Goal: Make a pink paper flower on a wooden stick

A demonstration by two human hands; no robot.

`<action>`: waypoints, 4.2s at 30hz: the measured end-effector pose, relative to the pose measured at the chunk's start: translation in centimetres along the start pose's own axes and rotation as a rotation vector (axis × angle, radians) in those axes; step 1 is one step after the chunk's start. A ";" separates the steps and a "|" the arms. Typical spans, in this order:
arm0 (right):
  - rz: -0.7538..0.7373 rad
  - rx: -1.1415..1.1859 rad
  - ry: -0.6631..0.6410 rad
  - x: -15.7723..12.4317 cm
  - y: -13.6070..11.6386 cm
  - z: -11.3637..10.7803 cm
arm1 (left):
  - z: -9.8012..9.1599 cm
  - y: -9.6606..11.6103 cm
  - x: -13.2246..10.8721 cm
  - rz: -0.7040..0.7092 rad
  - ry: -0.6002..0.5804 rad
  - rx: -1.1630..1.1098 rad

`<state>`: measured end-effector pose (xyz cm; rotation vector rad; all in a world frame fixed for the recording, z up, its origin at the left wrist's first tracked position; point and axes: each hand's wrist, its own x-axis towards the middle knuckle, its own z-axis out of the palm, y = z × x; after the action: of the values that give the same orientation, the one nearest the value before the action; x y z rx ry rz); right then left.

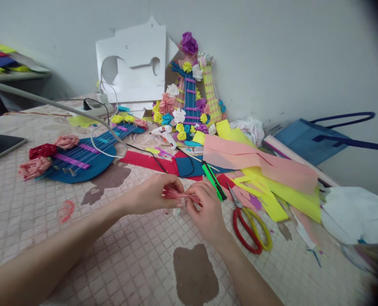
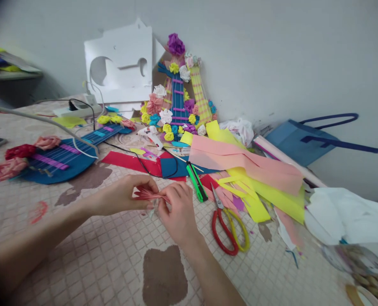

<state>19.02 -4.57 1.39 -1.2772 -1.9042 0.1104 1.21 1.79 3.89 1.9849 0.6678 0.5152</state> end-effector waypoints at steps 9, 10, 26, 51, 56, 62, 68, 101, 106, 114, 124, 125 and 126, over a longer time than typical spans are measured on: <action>0.078 0.023 -0.012 0.1 -0.1 -0.2 | -0.1 0.2 0.0 0.148 0.035 0.383; 0.081 0.029 -0.010 0.1 -0.1 -0.2 | 0.0 0.2 0.0 0.163 0.045 0.387; 0.281 0.333 -0.102 0.2 -0.2 -1.0 | 0.0 0.8 0.1 -0.070 0.100 0.160; 0.350 0.392 -0.120 0.1 -0.2 -0.2 | 0.9 -0.1 0.1 -0.072 0.141 0.228; 0.161 0.134 0.181 0.0 -0.7 -0.3 | 0.8 -0.5 0.2 -0.094 0.250 0.258; 0.157 0.211 0.019 -0.8 -1.8 1.0 | 0.3 -0.3 0.3 -0.117 0.382 0.250; 0.326 0.276 -0.011 -1.0 -1.9 2.4 | 0.2 -0.3 0.4 -0.107 0.398 0.216; 0.430 0.506 -0.057 -0.7 -0.8 1.8 | 0.1 -0.9 0.9 -0.188 0.298 -0.143; 0.432 0.534 -0.091 -0.7 -0.9 1.8 | 0.3 -1.1 1.0 -0.191 0.326 -0.175; 0.440 0.519 -0.091 -0.8 -0.2 2.0 | -0.2 -0.9 0.8 -0.261 0.299 -0.335; 0.338 0.248 0.174 -0.9 0.3 1.4 | -0.4 -0.5 0.6 -0.239 0.250 -0.279; 0.241 0.128 0.273 -0.7 0.3 1.1 | -0.4 -0.5 0.6 -0.233 0.237 -0.270; 0.128 0.010 0.339 -0.5 0.4 0.8 | -0.4 -0.5 0.6 -0.228 0.220 -0.263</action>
<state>18.87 -4.50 0.32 -1.3185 -1.5321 -0.0294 1.25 2.62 3.74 1.5965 0.9018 0.6518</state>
